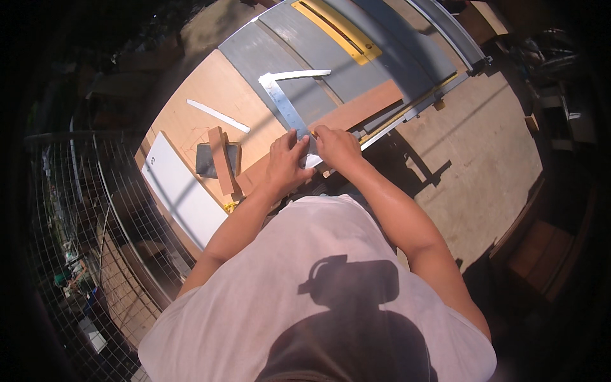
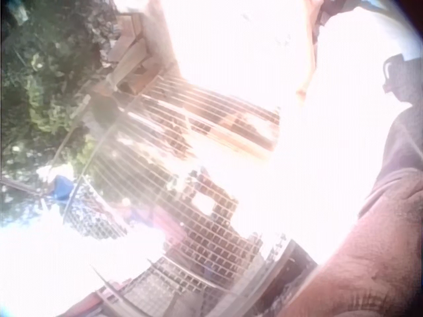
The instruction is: The person measures and marks a wooden plank using a ruler and pencil, then uses a table saw to cut the plank into smaller pieces. The person handles the plank and tools directly, performing precise cuts.
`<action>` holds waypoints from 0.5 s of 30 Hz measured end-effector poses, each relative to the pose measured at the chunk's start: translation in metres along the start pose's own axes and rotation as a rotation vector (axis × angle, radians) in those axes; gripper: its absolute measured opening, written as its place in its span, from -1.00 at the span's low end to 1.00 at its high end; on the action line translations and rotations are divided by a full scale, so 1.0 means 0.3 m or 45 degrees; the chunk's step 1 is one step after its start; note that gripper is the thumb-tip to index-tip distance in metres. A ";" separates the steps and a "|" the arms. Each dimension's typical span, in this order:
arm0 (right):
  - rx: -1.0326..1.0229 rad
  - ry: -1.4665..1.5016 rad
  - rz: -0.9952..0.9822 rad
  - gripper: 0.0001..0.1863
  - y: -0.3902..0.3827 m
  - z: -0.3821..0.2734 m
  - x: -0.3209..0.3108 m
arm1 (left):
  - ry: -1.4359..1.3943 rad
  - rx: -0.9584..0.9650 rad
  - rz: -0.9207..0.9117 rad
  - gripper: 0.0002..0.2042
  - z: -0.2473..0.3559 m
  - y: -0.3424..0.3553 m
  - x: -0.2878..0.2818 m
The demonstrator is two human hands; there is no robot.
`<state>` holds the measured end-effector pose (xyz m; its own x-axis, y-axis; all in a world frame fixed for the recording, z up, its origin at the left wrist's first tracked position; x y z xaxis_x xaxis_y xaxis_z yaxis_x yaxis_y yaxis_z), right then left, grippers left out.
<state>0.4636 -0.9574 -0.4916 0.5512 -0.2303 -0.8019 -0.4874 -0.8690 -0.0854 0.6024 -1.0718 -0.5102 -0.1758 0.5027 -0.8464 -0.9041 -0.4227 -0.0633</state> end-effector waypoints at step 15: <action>0.352 1.016 0.056 -0.59 -0.203 0.094 0.192 | 0.114 -0.054 -0.037 -0.17 0.023 -0.014 -0.034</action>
<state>0.5058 -0.9054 -0.5495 0.7902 -0.5919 -0.1590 -0.6105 -0.7374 -0.2889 0.6053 -1.0701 -0.4977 -0.1122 0.4469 -0.8875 -0.8905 -0.4415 -0.1097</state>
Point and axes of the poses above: each hand's wrist, its own y-axis towards the middle knuckle, its own x-axis out of the palm, z = x × y, the point moved 3 cm from there along y, towards the middle knuckle, and after that the axes turned 11 degrees about -x, right-handed, at the moved point
